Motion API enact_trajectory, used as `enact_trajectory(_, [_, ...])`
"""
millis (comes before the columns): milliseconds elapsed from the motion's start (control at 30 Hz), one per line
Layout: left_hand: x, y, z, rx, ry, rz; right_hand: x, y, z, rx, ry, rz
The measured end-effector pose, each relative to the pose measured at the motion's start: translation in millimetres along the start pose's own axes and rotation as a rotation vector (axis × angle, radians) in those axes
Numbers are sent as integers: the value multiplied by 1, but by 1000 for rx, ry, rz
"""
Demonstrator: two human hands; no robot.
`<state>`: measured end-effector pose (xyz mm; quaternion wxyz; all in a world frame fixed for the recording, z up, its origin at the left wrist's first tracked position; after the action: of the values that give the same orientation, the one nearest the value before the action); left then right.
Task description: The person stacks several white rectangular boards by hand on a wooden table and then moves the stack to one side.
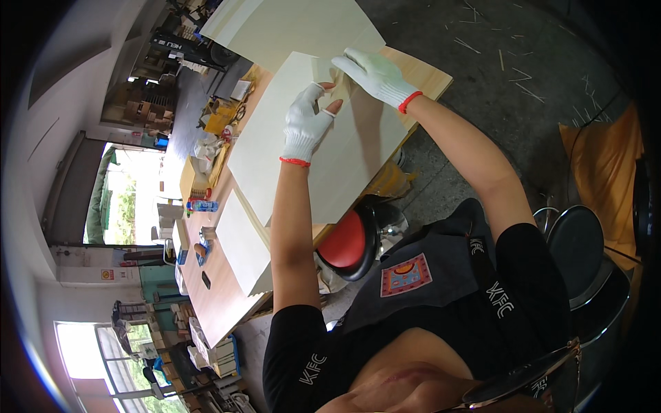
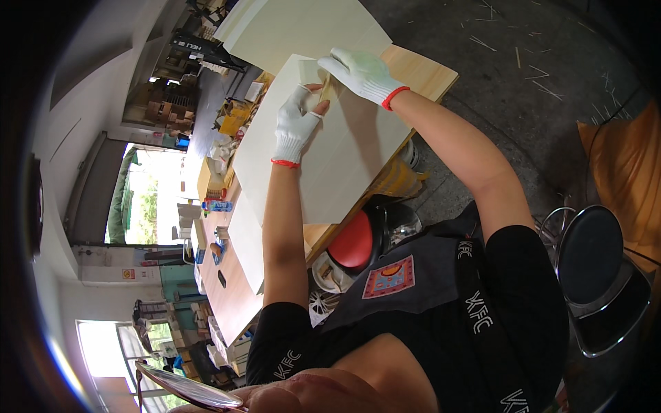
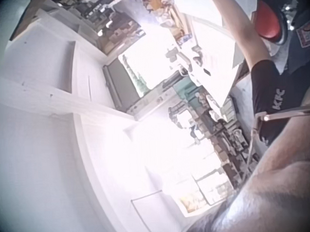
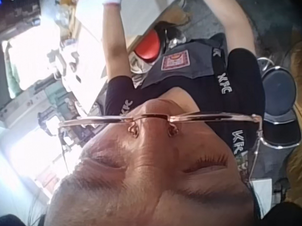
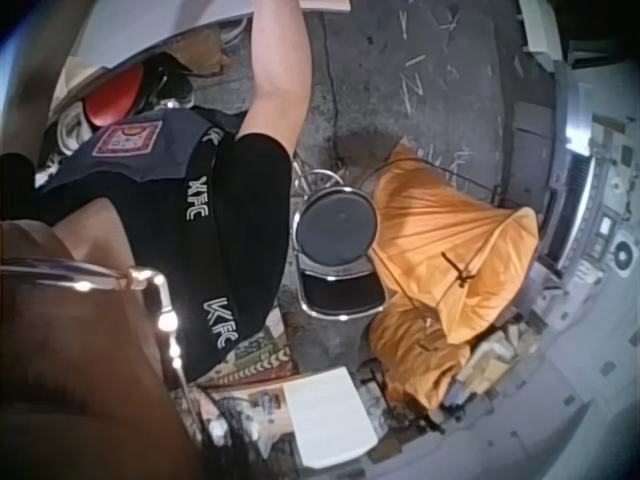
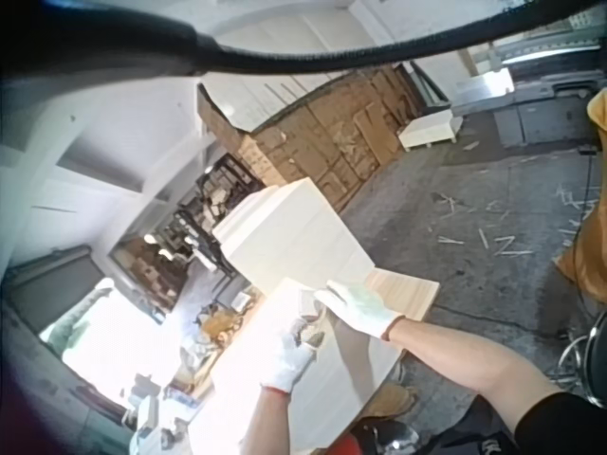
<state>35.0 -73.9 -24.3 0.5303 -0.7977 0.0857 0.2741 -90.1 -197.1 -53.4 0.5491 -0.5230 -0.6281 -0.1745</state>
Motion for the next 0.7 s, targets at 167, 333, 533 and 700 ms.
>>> enact_trajectory(167, [-3,2,-1,-1,-5,138,5,-8,4,-251,-158,-76])
enact_trajectory(333, [-13,-8,-1,-188,302,74,-2,1,-4,-78,-78,-29])
enact_trajectory(533, [-2,0,-4,0,64,28,-4,-1,-1,-213,-142,-67])
enact_trajectory(700, [8,2,-5,-17,17,37,-2,-1,-1,-205,-145,-73])
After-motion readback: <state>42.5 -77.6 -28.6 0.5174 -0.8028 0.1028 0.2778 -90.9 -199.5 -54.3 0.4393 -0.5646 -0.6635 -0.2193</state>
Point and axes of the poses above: each hand's wrist, its own z-axis away from the middle knuckle, its own y-axis out of the palm, x = y × z, the point moved 8 cm from there along -z, towards the middle knuckle, and after that the axes turned 5 degrees about -x, right-handed, at the moved point
